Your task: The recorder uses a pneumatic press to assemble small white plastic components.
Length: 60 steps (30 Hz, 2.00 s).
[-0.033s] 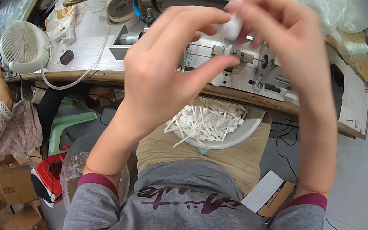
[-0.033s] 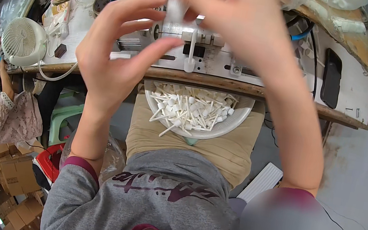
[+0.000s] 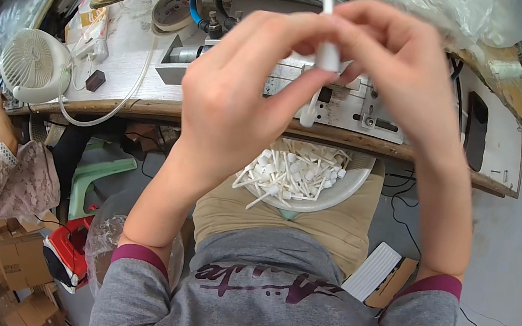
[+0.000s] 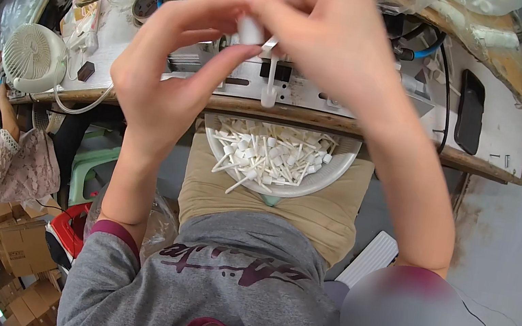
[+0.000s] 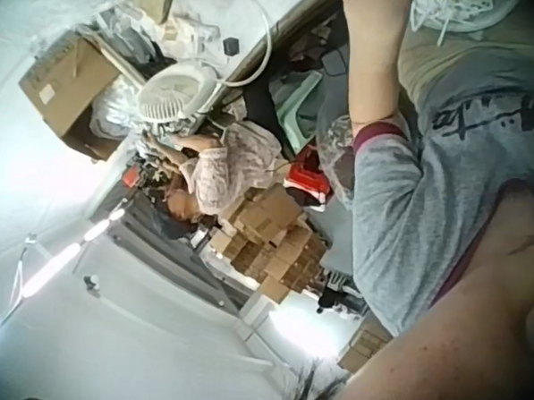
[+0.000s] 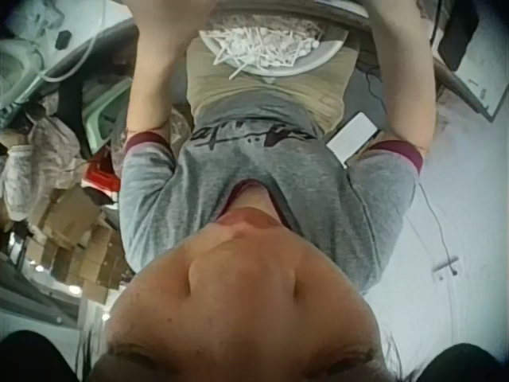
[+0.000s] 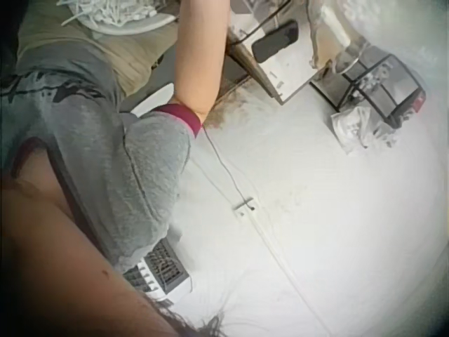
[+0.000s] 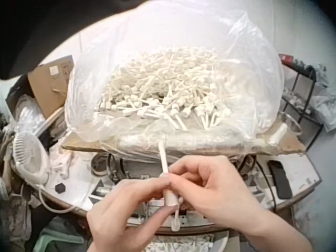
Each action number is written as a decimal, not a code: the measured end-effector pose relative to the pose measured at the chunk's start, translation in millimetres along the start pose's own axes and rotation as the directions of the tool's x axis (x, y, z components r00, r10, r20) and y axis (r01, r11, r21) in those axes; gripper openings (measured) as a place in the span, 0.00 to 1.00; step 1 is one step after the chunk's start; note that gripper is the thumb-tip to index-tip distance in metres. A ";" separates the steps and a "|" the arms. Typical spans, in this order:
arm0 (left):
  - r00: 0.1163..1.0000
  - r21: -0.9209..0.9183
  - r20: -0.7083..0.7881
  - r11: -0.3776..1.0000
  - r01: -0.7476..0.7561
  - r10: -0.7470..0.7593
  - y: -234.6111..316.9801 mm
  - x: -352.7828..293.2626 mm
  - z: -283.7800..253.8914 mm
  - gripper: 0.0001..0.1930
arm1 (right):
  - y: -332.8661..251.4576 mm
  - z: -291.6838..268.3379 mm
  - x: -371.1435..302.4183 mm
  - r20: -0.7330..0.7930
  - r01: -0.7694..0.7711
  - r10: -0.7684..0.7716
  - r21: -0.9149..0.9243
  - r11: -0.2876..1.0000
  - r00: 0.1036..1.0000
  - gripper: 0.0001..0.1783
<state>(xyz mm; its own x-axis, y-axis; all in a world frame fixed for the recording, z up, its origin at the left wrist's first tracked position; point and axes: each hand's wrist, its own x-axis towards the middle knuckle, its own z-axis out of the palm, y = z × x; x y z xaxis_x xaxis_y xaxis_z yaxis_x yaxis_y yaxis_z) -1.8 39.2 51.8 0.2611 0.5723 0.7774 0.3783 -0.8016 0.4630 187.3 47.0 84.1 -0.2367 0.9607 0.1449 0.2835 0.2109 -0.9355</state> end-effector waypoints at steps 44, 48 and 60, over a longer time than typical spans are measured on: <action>0.994 0.465 0.101 0.882 -0.077 0.034 -52.7 128.7 -13.2 0.16 | 46.2 38.6 -75.1 -0.029 0.352 -0.470 -0.622 0.699 0.882 0.16; 0.886 0.472 0.410 0.882 -0.002 -0.217 -114.6 152.4 18.5 0.19 | 59.9 57.2 -78.7 -0.035 0.278 -0.420 -0.700 0.658 0.907 0.13; 0.861 0.383 0.380 0.905 0.186 -0.338 -67.3 140.6 6.5 0.15 | 52.9 56.1 -58.9 0.074 0.233 -0.327 -0.845 0.482 0.942 0.09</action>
<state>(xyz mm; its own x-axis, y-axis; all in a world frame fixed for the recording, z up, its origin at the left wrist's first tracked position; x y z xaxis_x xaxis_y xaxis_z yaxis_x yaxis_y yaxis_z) 15.2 174.7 127.1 0.4347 0.8296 0.3505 0.7308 -0.5524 0.4010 164.1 -8.5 8.0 -0.3843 0.8231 0.4181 0.8663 0.4781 -0.1448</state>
